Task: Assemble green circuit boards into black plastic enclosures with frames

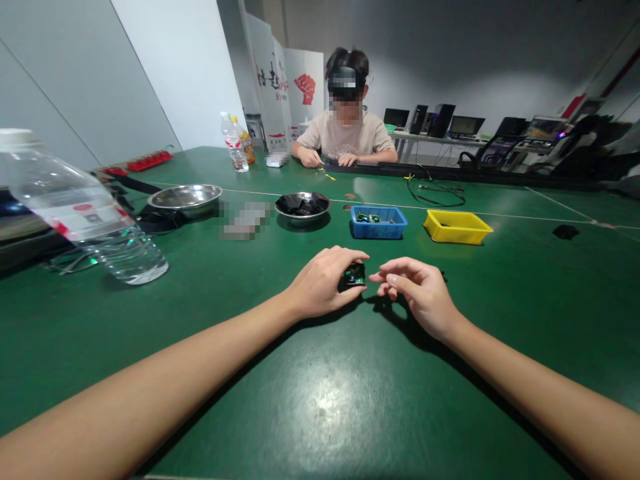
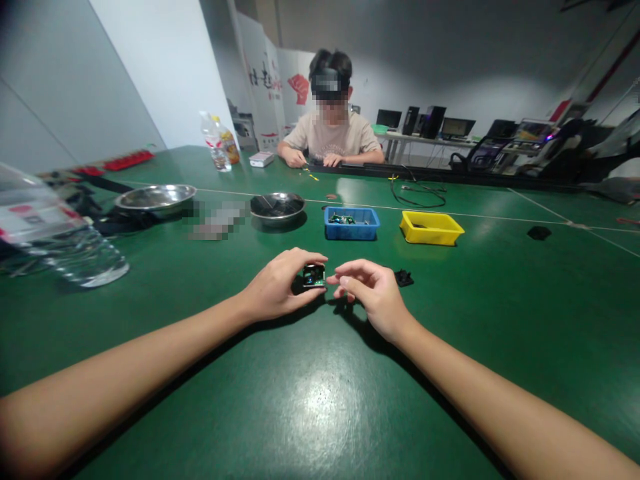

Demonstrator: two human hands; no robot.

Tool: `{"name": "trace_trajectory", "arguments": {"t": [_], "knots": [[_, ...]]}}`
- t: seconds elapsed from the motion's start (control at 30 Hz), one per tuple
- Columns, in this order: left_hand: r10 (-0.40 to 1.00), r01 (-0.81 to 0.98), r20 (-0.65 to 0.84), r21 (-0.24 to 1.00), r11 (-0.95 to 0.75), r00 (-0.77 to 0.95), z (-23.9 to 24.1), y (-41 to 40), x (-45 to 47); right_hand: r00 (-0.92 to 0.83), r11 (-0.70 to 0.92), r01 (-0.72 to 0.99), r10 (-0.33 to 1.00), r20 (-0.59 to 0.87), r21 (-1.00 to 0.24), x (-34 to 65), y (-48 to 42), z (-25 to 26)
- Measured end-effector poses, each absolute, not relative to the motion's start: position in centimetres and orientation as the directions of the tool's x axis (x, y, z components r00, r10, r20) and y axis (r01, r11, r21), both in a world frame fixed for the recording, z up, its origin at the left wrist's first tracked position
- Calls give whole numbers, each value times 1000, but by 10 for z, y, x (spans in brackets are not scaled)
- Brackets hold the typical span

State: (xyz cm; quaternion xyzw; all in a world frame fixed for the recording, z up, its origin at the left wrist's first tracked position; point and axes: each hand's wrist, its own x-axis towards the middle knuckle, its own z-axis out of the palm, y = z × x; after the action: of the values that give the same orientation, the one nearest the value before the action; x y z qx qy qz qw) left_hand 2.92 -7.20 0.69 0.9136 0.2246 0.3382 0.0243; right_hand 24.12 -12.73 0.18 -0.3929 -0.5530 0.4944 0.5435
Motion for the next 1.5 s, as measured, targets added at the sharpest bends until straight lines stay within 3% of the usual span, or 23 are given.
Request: {"name": "trace_trajectory", "arguments": {"t": [0.23, 0.33, 0.4, 0.5, 0.63, 0.8, 1.27, 1.37, 1.5], "knots": [[488, 414, 504, 259, -873, 713, 3, -64, 27, 132, 369, 297, 898, 420, -881, 278, -109, 10], [499, 428, 470, 257, -866, 728, 2, -60, 25, 10, 407, 622, 851, 526, -669, 298, -101, 10], [507, 440, 453, 253, -862, 734, 1, -57, 25, -116, 417, 746, 849, 515, -520, 307, -97, 10], [526, 456, 425, 261, -851, 737, 1, -55, 24, -290, 472, 800, 844, 451, -371, 315, -94, 9], [541, 467, 400, 274, -841, 740, 0, -54, 23, -409, 512, 812, 841, 353, -279, 319, -93, 6], [556, 479, 393, 283, -831, 732, 0, -56, 23, -427, 502, 825, 854, 295, -259, 319, -91, 4], [599, 519, 346, 302, -800, 722, 1, -57, 22, -461, 597, 719, 792, 399, -355, 300, -101, 8], [596, 511, 355, 310, -802, 720, 0, -56, 22, -400, 560, 747, 809, 430, -359, 304, -99, 9], [576, 484, 381, 316, -816, 723, 0, -56, 22, -163, 427, 785, 842, 515, -449, 320, -90, 10]]}}
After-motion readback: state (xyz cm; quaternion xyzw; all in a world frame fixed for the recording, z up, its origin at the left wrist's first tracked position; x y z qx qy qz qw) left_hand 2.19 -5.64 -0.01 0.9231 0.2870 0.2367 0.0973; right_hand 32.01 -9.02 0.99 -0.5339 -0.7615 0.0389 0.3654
